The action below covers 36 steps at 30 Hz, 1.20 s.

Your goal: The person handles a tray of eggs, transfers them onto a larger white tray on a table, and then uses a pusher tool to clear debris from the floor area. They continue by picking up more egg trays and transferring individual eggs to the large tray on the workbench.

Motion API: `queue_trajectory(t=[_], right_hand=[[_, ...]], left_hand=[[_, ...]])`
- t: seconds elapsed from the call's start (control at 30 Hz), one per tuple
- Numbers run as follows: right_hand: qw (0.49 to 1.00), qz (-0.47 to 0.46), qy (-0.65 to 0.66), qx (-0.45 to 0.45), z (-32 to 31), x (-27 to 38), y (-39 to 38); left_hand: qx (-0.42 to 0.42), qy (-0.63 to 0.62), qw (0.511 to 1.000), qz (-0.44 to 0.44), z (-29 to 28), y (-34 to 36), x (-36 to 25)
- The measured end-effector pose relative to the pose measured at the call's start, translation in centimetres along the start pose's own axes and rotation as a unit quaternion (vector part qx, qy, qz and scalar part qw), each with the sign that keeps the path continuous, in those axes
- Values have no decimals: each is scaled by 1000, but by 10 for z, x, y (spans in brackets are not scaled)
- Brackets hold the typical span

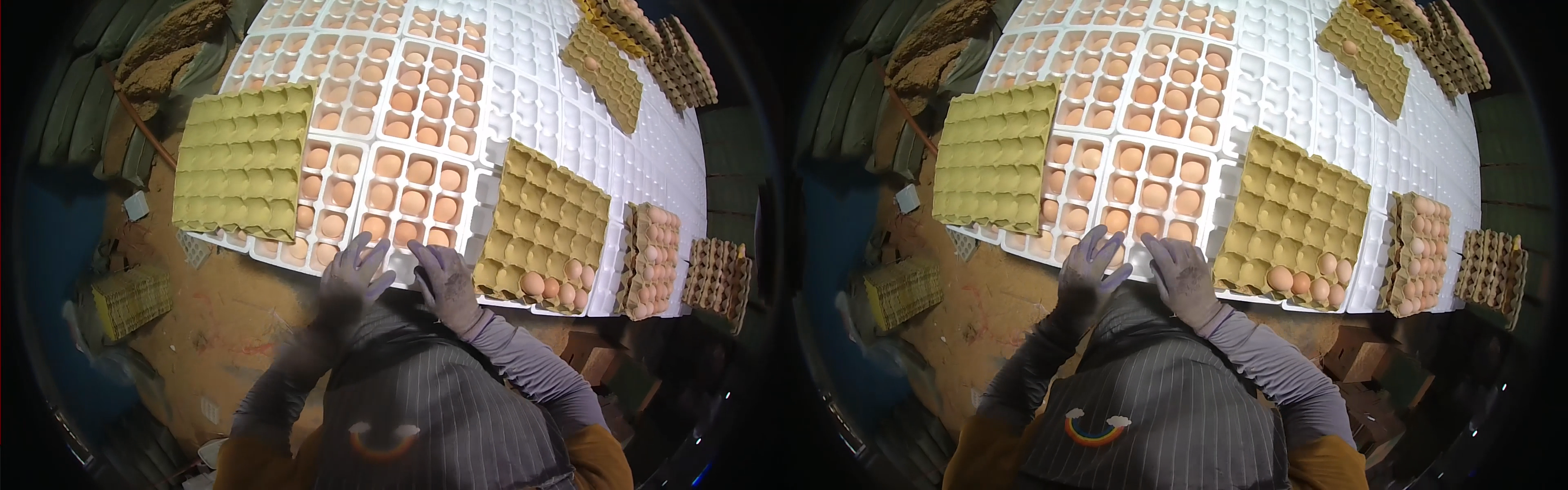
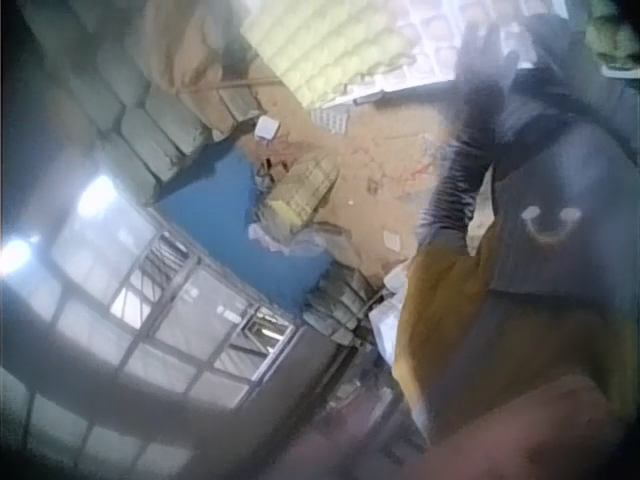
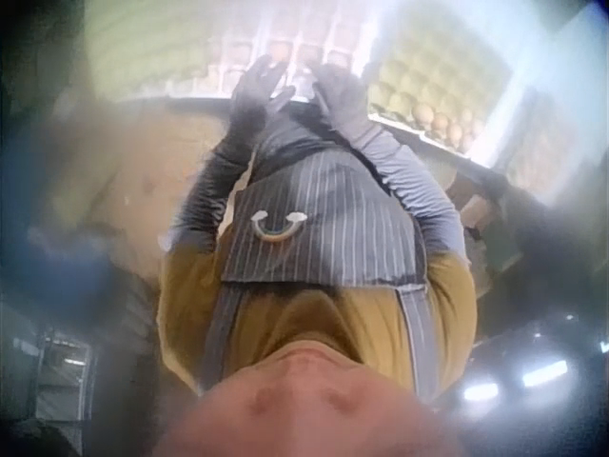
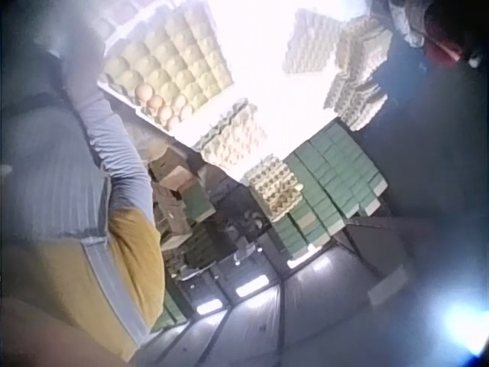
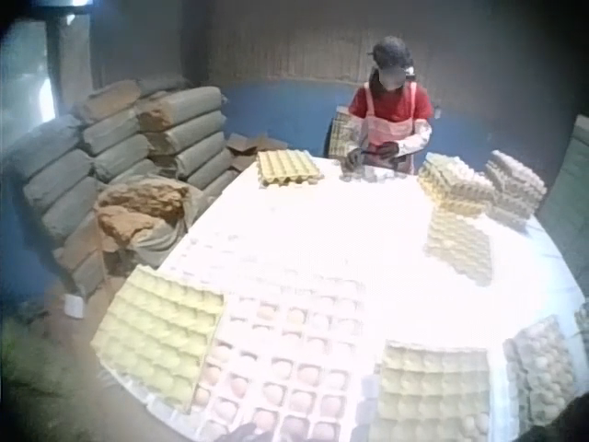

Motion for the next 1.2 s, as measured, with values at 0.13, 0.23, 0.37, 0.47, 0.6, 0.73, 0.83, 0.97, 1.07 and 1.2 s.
queue_trajectory(t=[0.13, 0.23, 0.37, 0.47, 0.6, 0.73, 0.83, 0.97, 1.07, 1.2], right_hand=[[999, -5, 3, -46, 7, -5, -15], [990, 21, 108, -90, -41, 2, -32], [966, 120, -6, -228, -123, -51, -98], [901, 309, -48, -301, -158, -125, -164], [814, 407, 387, -150, -138, -197, -215], [859, 280, 399, -158, -148, -183, -214], [883, 241, 370, -161, -203, -190, -241], [864, 275, 374, -196, -299, -235, -302], [801, 294, 440, -279, -356, -277, -357], [808, 250, 421, -329, -380, -337, -410]], left_hand=[[-103, -190, 975, 52, 21, 23, -28], [-84, -72, 992, 61, 55, 42, -31], [-94, -147, 984, 39, 44, 42, -47], [-16, -290, 956, 46, 45, 60, -97], [27, -276, 960, -31, 74, 76, -148], [-50, -271, 957, -90, 69, 66, -163], [-63, -287, 946, -137, 40, 69, -225], [-48, -302, 951, -42, 59, 116, -320], [16, -367, 930, 29, 99, 175, -405], [88, -324, 940, 65, 131, 234, -469]])
Point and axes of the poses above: each hand's wrist, its own y-axis towards the middle knuckle, its own z-axis out of the palm, x = y × z, the point moved 2 cm from there along y, towards the middle knuckle, and after that the axes turned 11 degrees about x, right-handed, at the moved point
